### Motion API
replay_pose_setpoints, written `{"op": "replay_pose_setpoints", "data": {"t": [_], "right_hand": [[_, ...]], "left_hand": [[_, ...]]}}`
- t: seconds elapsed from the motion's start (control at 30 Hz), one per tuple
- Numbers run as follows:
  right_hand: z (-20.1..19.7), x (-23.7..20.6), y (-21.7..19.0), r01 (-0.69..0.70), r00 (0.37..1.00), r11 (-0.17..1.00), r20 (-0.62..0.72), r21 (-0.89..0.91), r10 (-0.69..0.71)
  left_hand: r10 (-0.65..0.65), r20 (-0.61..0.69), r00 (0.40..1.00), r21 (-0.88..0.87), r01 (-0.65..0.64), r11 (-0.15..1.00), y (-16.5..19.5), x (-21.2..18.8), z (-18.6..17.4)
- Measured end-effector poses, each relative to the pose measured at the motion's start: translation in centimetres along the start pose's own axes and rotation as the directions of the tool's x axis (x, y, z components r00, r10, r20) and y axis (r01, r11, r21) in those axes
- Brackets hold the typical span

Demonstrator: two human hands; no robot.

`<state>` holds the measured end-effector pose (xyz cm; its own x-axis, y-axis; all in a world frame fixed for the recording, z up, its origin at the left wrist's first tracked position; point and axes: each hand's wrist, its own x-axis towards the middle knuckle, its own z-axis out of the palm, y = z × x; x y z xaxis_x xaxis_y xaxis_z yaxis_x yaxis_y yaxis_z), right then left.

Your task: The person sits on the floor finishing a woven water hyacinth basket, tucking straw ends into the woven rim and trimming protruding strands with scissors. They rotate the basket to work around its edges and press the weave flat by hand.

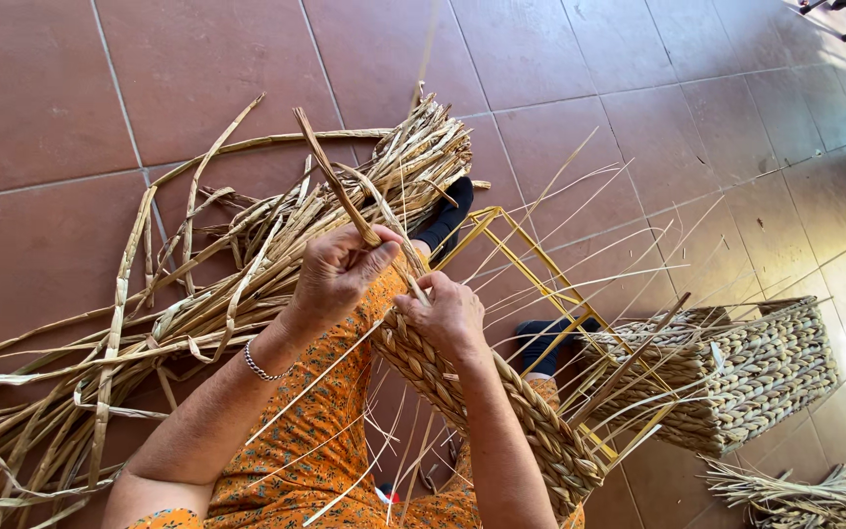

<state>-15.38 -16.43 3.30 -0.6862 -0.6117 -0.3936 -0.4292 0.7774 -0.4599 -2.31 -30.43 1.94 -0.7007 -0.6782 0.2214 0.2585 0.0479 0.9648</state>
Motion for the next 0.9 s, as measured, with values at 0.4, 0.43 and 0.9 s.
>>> {"op": "replay_pose_setpoints", "data": {"t": [0.4, 0.43, 0.9], "right_hand": [[1.9, 2.0, 4.6, 0.399, 0.876, 0.849, -0.419, 0.347, -0.241], [1.8, 2.0, 4.3, 0.399, 0.84, 0.909, -0.445, 0.121, -0.31], [-1.8, 1.3, -0.4, 0.308, 0.91, 0.407, -0.142, 0.86, -0.388]], "left_hand": [[-0.002, -0.128, 0.992, -0.191, -0.022, 0.981, -0.9, -1.7, -5.5], [-0.069, -0.165, 0.984, -0.299, 0.017, 0.954, -1.0, -2.1, -6.1], [-0.542, -0.032, 0.84, -0.517, 0.45, 0.728, -4.7, -6.4, -6.6]]}}
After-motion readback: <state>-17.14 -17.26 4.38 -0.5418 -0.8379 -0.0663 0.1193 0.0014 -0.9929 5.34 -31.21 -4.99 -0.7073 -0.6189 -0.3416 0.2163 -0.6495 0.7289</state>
